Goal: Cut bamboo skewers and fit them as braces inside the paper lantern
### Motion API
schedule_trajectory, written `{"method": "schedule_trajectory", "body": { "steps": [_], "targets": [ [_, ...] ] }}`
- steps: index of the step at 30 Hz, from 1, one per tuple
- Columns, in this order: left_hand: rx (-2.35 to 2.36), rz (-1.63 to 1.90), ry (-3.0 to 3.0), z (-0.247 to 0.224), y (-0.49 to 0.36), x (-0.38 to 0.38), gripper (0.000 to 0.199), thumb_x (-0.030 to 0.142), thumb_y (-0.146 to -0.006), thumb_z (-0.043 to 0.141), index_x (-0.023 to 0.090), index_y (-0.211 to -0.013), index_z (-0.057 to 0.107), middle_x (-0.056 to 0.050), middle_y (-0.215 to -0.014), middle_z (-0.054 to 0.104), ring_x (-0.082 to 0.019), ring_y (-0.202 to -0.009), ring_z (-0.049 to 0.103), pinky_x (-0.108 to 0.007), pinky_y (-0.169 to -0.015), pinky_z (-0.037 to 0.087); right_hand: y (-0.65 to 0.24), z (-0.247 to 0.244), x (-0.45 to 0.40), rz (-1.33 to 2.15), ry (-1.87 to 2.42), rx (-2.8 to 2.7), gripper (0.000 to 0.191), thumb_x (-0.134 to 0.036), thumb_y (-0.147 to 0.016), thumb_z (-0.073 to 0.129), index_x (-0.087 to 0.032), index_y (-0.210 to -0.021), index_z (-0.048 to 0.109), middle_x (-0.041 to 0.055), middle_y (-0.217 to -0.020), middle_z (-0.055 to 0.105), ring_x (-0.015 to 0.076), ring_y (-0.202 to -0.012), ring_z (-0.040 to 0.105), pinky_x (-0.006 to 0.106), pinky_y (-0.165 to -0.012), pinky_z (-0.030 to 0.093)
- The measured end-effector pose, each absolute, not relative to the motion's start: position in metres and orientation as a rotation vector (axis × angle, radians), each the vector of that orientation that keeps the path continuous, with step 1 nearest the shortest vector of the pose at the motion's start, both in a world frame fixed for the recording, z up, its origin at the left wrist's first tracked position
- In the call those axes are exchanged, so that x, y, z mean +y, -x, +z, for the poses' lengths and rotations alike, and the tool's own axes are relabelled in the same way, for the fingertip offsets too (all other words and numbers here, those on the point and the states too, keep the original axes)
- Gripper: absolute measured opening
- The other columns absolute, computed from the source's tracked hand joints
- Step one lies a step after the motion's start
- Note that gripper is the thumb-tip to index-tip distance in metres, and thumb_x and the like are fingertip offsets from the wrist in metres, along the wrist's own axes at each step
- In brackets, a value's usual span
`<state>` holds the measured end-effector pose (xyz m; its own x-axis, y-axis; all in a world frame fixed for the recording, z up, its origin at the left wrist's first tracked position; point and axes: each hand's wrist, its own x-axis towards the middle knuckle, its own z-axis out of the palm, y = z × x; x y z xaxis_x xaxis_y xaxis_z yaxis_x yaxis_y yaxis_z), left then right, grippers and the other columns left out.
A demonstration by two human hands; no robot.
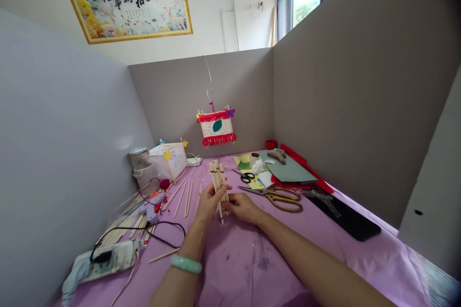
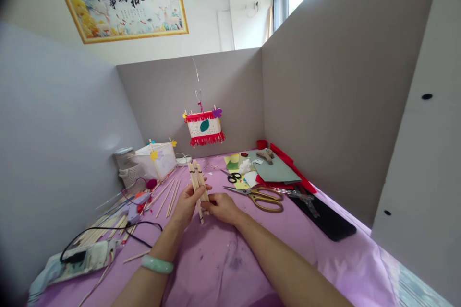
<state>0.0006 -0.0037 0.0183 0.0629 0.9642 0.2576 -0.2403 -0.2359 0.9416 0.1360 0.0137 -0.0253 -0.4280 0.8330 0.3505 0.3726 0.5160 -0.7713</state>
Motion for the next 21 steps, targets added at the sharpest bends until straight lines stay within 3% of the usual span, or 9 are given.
{"method": "schedule_trajectory", "body": {
  "steps": [6,11,14,21],
  "targets": [
    [0.873,1.406,-1.246,0.017,-0.004,-0.007,0.039,0.048,-0.066,0.067,0.013,-0.083,0.063,-0.001,-0.068,0.062,-0.011,-0.054,0.055,-0.023,-0.052,0.043,-0.133,-0.022,0.004,0.826,0.838,-2.110,0.021,-0.035,-0.081,0.057,-0.016,-0.084,0.065,-0.0002,-0.072,0.064,0.0123,-0.061,0.054,0.020,-0.055,0.037],
    [0.847,1.446,-1.296,0.015,-0.012,-0.009,0.037,0.051,-0.068,0.065,0.016,-0.072,0.055,0.006,-0.051,0.045,-0.009,-0.051,0.048,-0.022,-0.057,0.042,-0.127,-0.022,-0.002,0.470,0.986,-2.286,0.024,-0.039,-0.076,0.063,-0.016,-0.081,0.065,0.0018,-0.071,0.065,0.0140,-0.060,0.055,0.022,-0.054,0.035],
    [0.822,1.463,-1.316,0.016,-0.015,-0.010,0.039,0.053,-0.071,0.060,0.018,-0.062,0.045,0.009,-0.045,0.034,-0.006,-0.043,0.037,-0.021,-0.051,0.037,-0.123,-0.022,-0.004,0.402,1.020,-2.285,0.025,-0.039,-0.080,0.059,-0.015,-0.084,0.065,0.0042,-0.075,0.065,0.0148,-0.062,0.056,0.022,-0.056,0.034],
    [0.863,1.433,-1.362,0.020,-0.014,-0.013,0.043,0.048,-0.077,0.056,0.019,-0.050,0.040,0.005,-0.045,0.038,-0.008,-0.045,0.039,-0.022,-0.051,0.037,-0.121,-0.020,-0.004,0.307,1.031,-2.333,0.021,-0.034,-0.084,0.054,-0.016,-0.086,0.063,0.0061,-0.082,0.065,0.0174,-0.072,0.058,0.024,-0.061,0.035]
  ]
}}
